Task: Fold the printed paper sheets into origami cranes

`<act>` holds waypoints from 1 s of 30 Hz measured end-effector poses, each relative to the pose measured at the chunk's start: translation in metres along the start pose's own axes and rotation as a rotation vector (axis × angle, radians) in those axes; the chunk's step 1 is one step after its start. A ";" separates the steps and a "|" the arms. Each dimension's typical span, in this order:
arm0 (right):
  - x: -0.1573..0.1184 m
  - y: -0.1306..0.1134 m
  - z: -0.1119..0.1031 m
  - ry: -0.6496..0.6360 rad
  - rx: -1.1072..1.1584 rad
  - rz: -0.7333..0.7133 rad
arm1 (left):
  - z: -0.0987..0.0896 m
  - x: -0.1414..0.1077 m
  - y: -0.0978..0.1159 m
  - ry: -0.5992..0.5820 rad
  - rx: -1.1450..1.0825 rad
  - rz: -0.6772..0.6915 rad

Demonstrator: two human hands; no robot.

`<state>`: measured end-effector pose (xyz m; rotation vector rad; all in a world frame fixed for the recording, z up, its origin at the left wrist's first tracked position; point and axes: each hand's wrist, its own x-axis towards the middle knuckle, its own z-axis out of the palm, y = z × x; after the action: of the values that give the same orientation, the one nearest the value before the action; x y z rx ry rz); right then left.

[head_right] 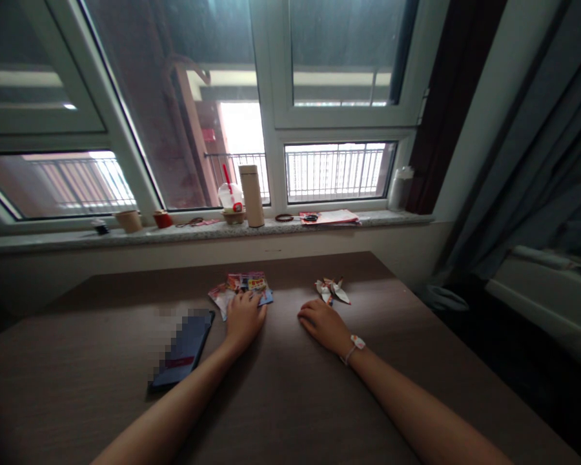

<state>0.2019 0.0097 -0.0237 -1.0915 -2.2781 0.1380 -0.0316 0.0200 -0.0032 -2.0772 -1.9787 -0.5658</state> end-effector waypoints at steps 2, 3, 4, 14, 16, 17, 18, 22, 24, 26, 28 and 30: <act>0.000 0.000 0.000 0.005 0.001 -0.005 | 0.000 0.001 -0.001 -0.009 -0.007 -0.005; 0.000 0.000 0.000 0.006 0.000 -0.005 | 0.001 0.001 -0.002 -0.016 -0.013 -0.007; 0.000 0.000 0.000 0.006 -0.002 -0.004 | 0.001 0.001 -0.002 -0.023 -0.018 -0.009; 0.000 -0.003 -0.004 -0.017 0.007 0.013 | -0.001 0.007 -0.002 0.035 -0.028 0.043; 0.001 -0.005 -0.005 -0.026 0.009 0.017 | 0.000 0.008 -0.002 0.085 -0.063 0.080; 0.001 -0.005 -0.006 -0.028 0.015 0.023 | 0.001 0.008 -0.001 0.105 -0.088 0.103; 0.001 -0.006 -0.006 -0.027 0.024 0.032 | 0.002 0.007 0.000 0.118 -0.118 0.128; -0.001 -0.004 -0.005 0.036 0.087 0.091 | 0.003 -0.001 0.008 0.113 -0.250 0.233; -0.002 -0.002 -0.004 0.062 0.117 0.099 | 0.003 -0.006 0.013 0.099 -0.308 0.285; -0.002 -0.001 -0.002 0.063 0.139 0.071 | 0.005 -0.010 0.017 0.077 -0.370 0.342; -0.002 0.000 -0.002 0.056 0.153 0.020 | 0.007 -0.013 0.020 0.035 -0.438 0.379; -0.002 0.001 -0.001 0.037 0.159 -0.038 | 0.011 -0.013 0.020 -0.006 -0.512 0.368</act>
<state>0.2041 0.0087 -0.0237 -0.9608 -2.2118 0.2758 -0.0108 0.0108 -0.0162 -2.6499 -1.4970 -1.0674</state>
